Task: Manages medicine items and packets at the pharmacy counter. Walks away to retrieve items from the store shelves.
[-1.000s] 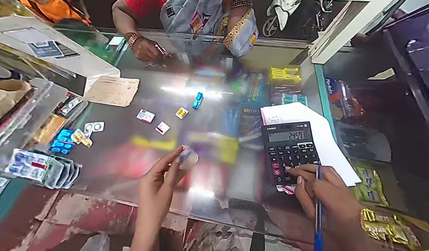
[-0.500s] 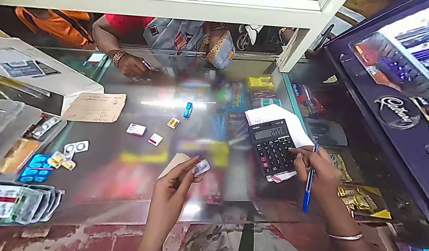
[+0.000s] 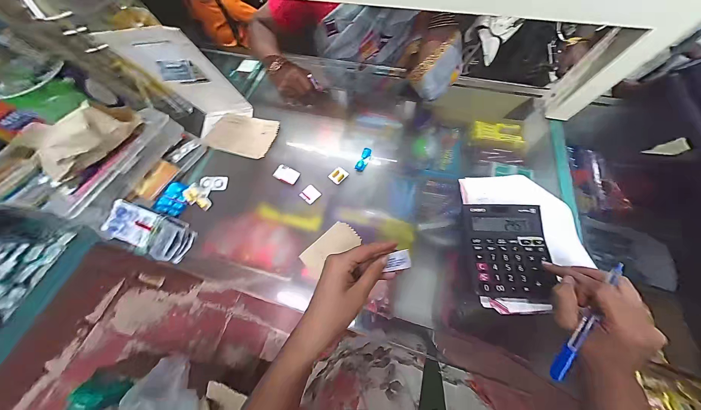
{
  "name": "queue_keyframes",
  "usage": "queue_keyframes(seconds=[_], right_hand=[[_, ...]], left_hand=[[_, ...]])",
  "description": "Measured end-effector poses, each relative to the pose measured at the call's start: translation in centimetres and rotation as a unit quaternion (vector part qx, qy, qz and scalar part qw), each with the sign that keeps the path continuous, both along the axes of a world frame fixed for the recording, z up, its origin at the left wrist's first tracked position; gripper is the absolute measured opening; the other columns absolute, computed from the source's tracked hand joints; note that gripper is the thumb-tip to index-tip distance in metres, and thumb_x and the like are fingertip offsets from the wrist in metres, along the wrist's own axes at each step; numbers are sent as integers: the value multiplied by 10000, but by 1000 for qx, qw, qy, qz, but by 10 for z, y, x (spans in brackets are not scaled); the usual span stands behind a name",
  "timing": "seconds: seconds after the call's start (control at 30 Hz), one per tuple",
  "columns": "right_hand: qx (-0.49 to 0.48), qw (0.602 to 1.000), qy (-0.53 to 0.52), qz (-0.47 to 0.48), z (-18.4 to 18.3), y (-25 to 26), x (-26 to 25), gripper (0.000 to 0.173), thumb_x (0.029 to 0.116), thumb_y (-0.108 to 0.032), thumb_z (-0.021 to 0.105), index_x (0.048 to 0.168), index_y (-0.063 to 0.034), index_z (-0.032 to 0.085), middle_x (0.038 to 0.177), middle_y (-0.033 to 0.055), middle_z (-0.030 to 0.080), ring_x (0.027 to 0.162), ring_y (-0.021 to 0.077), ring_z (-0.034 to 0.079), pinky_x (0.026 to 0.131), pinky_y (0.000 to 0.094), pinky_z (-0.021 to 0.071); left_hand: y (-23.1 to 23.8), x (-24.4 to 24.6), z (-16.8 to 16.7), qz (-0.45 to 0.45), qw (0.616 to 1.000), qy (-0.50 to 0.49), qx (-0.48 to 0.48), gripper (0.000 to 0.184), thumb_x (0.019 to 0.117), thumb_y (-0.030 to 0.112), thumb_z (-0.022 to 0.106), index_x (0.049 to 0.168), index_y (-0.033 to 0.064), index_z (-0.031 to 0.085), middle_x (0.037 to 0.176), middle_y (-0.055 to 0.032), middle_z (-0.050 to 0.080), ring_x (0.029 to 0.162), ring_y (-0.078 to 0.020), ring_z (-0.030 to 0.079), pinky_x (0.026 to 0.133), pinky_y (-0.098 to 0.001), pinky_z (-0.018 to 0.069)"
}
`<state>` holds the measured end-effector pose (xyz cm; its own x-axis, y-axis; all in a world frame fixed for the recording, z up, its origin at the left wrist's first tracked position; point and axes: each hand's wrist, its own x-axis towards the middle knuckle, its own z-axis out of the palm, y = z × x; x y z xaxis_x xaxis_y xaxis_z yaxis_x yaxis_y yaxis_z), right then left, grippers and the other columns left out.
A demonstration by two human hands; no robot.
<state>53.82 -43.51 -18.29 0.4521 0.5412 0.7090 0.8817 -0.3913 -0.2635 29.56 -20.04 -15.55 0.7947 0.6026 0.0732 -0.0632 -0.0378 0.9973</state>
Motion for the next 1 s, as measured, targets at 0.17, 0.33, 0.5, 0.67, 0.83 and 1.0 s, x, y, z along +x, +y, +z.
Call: queue_keyframes(seconds=[0.17, 0.33, 0.5, 0.67, 0.83, 1.0], right_hand=[[7, 1000, 16, 7, -1, -1, 2, 305, 961, -92, 505, 692, 52, 502, 812, 284, 699, 806, 313, 651, 802, 328, 467], [5, 1000, 19, 12, -2, -2, 3, 296, 968, -100, 503, 708, 41, 521, 801, 267, 697, 814, 308, 642, 772, 318, 456], [31, 999, 22, -35, -2, -9, 8, 237, 931, -108, 554, 758, 26, 645, 870, 209, 741, 848, 284, 700, 771, 322, 532], [37, 998, 40, -16, -4, -4, 8, 179, 924, -87, 548, 758, -31, 583, 903, 148, 759, 889, 197, 660, 798, 218, 473], [9, 999, 30, -3, -1, -4, 1, 175, 949, -99, 549, 835, -19, 654, 881, 137, 750, 893, 232, 643, 820, 257, 474], [18, 994, 14, 108, -9, 0, -21, 183, 984, -143, 536, 804, -136, 513, 881, 38, 741, 897, 160, 644, 811, 243, 466]], left_hand=[[-1, 6, 6, -14, 1000, -6, -9, 284, 1026, 0, 534, 1278, -90, 628, 1200, -126, 724, 971, -105, 747, 869, -265, 628], [-3, 7, 6, -16, 1000, -8, -12, 287, 1025, -5, 532, 1283, -95, 621, 1201, -127, 723, 973, -112, 749, 866, -271, 632], [-8, 11, -6, 5, 999, -23, 23, 274, 1007, -2, 536, 1245, -65, 656, 1176, -83, 745, 943, -130, 761, 835, -286, 650], [-10, 9, -10, 17, 1000, 2, 6, 288, 998, -2, 528, 1250, -48, 659, 1167, -60, 754, 931, -137, 767, 825, -292, 652], [-12, 10, -9, 12, 1000, 1, 8, 282, 997, -10, 528, 1243, -50, 659, 1155, -61, 756, 921, -126, 765, 822, -281, 650], [-13, 11, -8, 8, 1000, -2, 16, 273, 995, -18, 534, 1234, -59, 661, 1134, -61, 759, 911, -119, 764, 824, -271, 648]])
